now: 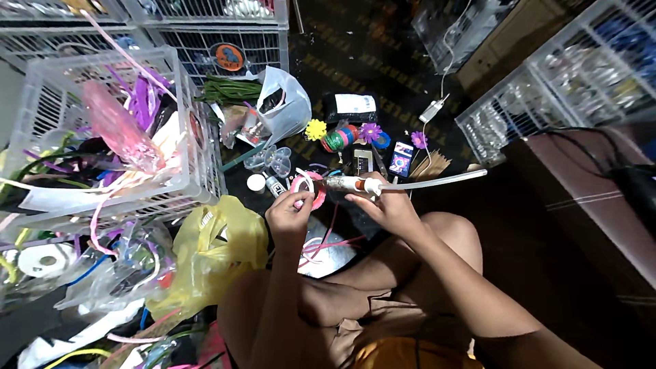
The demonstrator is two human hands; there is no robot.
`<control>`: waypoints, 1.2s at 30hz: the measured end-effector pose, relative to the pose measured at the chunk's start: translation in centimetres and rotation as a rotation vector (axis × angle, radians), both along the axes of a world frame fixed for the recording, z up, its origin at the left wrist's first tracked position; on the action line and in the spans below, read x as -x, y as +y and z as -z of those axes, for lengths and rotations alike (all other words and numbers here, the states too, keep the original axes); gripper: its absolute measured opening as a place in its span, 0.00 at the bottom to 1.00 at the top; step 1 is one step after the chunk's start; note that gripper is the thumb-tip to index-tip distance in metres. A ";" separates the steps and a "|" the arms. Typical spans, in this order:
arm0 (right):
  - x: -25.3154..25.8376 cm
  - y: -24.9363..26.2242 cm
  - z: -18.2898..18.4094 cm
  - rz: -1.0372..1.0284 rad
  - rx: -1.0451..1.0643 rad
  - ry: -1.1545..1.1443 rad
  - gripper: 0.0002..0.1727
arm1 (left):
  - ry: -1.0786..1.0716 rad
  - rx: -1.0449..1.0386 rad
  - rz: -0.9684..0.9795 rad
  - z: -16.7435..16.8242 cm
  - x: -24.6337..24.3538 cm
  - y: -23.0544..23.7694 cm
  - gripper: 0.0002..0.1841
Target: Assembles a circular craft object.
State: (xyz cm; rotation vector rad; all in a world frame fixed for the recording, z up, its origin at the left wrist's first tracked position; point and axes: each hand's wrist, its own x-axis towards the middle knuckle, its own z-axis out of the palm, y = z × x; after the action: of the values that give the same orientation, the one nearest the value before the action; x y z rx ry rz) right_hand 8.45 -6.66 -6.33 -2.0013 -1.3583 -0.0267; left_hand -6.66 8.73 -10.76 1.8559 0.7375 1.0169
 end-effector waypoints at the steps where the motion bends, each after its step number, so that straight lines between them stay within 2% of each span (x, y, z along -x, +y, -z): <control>1: 0.0 -0.1 0.1 -0.001 0.001 0.005 0.24 | 0.003 -0.014 -0.001 0.0 0.0 0.0 0.02; 18: 0.4 -1.1 0.6 0.011 0.057 0.032 0.26 | 0.011 -0.079 -0.021 0.3 -0.1 0.2 0.02; 20: 0.3 -1.4 0.1 0.003 0.111 0.198 0.24 | 0.000 -0.084 -0.030 0.4 -0.1 0.2 0.02; 22: -0.4 -1.7 -0.5 -0.027 0.183 0.475 0.18 | -0.010 -0.046 -0.040 0.4 0.1 0.4 0.03; 24: -1.5 -2.1 -0.4 -0.089 0.194 0.765 0.11 | -0.024 0.054 -0.042 0.2 0.3 0.6 0.03; 26: -2.7 -2.3 0.7 -0.119 0.146 0.964 0.09 | -0.040 0.175 -0.039 -0.3 0.6 0.9 0.04; 29: -4.6 -1.9 3.0 0.014 0.149 1.025 0.12 | -0.067 0.280 -0.081 -1.0 0.9 1.4 0.04; 32: -5.4 0.2 7.0 0.326 0.196 0.953 0.23 | -0.119 0.321 -0.112 -0.9 0.8 1.7 0.05; 36: -4.7 3.0 13.1 0.665 0.123 0.948 0.25 | -0.152 0.317 -0.093 -0.7 0.8 1.6 0.05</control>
State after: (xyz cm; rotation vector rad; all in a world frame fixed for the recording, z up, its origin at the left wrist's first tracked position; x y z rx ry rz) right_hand 13.11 -3.61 -19.42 -2.0393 -0.0926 0.6270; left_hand -7.45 10.33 -10.10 1.4686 0.8463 1.0216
